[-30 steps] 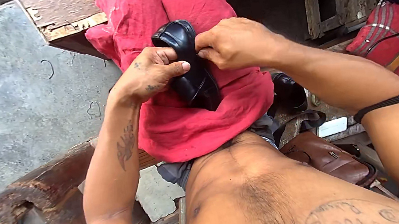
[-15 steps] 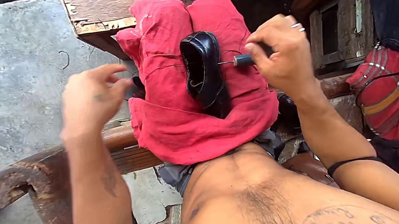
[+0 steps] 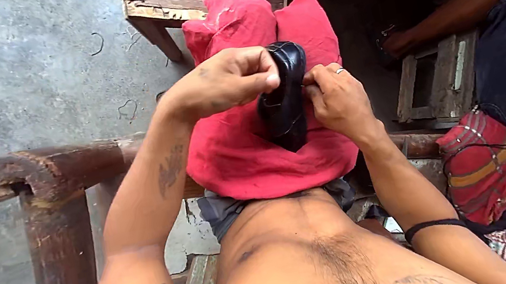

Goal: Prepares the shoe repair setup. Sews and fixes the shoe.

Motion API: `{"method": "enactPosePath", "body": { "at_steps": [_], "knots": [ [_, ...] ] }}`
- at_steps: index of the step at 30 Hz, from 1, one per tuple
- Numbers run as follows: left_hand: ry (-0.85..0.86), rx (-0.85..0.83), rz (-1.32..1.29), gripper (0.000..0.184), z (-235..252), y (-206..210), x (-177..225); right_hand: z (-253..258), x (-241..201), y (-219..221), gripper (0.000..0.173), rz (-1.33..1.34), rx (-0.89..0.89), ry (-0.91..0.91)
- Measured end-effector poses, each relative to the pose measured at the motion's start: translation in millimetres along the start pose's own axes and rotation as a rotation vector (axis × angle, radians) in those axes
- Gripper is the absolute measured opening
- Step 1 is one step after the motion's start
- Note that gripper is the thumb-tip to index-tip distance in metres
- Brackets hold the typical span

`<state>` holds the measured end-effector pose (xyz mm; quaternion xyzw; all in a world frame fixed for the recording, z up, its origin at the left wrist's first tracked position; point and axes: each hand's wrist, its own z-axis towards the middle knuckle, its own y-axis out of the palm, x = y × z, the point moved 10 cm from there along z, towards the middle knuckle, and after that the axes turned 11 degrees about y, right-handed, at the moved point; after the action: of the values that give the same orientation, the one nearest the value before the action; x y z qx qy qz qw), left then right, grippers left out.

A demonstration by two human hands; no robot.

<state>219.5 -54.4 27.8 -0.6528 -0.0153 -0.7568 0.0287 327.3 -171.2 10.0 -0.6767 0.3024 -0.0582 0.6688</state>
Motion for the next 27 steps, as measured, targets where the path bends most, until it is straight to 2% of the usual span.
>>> {"method": "enactPosePath", "body": {
  "at_steps": [3, 5, 9, 13, 17, 19, 21, 25, 27],
  "knots": [
    [-0.174, 0.055, 0.544, 0.024, 12.4, 1.2, -18.3, -1.2, 2.0, -3.9, 0.023, 0.064, 0.029, 0.002],
    [-0.161, 0.065, 0.700, 0.022, 17.4, 14.9, -20.3, -6.3, 0.9, -7.3, 0.020, 0.074, 0.055, -0.008],
    [-0.126, 0.061, 0.681, 0.019, 18.5, 26.4, -24.1, -13.0, 1.5, -6.5, 0.018, 0.092, 0.093, -0.004],
    [-0.239, -0.005, 0.652, 0.015, 17.5, 23.7, -35.4, -15.2, 1.7, -6.0, 0.017, 0.110, 0.082, -0.011],
    [-0.270, -0.102, 0.700, 0.015, 17.9, 24.4, -38.7, -2.5, 15.6, -6.9, 0.032, 0.078, 0.039, 0.045],
    [-0.224, -0.093, 0.697, 0.016, 21.5, 27.0, -38.1, 0.7, 34.7, -11.4, 0.052, -0.001, 0.061, 0.154],
    [-0.111, -0.036, 0.685, 0.017, 24.1, 26.9, -31.0, -5.3, 65.3, -18.5, 0.063, -0.038, 0.051, 0.281],
    [0.036, 0.023, 0.698, 0.021, 17.3, 29.4, -25.8, -51.3, 147.9, -32.4, 0.070, -0.084, 0.066, 0.546],
    [0.018, -0.015, 0.786, 0.027, 15.3, 31.8, -27.6, -59.7, 148.9, -18.6, 0.065, -0.043, -0.040, 0.528]
  ]
}}
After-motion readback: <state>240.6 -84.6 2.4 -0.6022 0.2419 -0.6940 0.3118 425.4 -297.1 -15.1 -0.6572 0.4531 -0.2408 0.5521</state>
